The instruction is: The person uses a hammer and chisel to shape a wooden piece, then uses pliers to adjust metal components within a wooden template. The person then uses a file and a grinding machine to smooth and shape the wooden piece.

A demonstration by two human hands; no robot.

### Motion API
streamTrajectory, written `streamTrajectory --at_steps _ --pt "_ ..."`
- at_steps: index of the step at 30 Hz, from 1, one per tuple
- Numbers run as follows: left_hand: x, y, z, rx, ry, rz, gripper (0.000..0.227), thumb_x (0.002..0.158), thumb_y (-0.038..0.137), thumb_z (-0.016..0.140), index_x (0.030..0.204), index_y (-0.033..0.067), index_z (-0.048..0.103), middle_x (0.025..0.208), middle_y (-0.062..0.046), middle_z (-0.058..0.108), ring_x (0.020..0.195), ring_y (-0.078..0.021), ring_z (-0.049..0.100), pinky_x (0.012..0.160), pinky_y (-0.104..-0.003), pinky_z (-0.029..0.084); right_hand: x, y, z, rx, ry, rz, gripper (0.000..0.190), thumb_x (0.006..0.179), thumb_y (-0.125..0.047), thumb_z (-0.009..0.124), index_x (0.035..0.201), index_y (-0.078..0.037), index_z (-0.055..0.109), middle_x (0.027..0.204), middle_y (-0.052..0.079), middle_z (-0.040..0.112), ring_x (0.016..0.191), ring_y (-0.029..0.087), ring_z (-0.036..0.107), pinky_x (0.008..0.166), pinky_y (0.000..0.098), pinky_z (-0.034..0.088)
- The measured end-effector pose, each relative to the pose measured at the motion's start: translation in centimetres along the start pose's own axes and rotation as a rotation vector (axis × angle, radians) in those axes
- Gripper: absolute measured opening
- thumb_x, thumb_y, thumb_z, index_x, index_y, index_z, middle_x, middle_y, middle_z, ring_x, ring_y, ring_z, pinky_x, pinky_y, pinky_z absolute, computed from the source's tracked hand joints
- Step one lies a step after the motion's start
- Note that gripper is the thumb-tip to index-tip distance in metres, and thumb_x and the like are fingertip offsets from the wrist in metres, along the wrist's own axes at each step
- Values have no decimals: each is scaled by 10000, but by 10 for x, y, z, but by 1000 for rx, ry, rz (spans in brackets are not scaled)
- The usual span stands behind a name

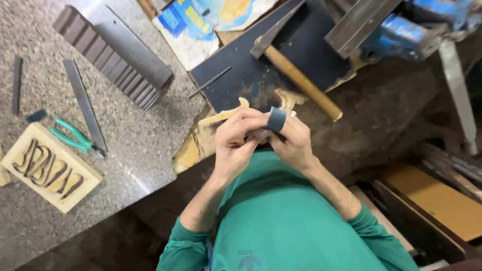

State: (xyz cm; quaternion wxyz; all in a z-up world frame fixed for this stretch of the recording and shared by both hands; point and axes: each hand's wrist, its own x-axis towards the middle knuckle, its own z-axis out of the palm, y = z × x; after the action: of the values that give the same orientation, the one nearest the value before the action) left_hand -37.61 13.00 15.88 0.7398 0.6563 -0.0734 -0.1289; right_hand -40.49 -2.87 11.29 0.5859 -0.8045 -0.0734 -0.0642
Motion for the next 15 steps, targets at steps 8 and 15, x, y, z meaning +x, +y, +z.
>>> streamTrajectory --at_steps 8,15 --pt "74 24 35 569 6 483 374 794 -158 671 1078 75 743 1073 -58 670 1069 -263 629 901 -361 548 -65 56 -170 -713 292 50 142 1022 -86 810 1133 -43 732 1143 103 727 1100 286 698 1000 374 541" --pt "203 -19 51 702 7 636 277 844 -94 757 1065 73 755 1059 -69 670 1040 -270 628 889 -383 525 -210 214 -365 -1222 114 643 738 848 -598 838 1252 -5 663 1208 249 620 1165 440 580 990 525 446"
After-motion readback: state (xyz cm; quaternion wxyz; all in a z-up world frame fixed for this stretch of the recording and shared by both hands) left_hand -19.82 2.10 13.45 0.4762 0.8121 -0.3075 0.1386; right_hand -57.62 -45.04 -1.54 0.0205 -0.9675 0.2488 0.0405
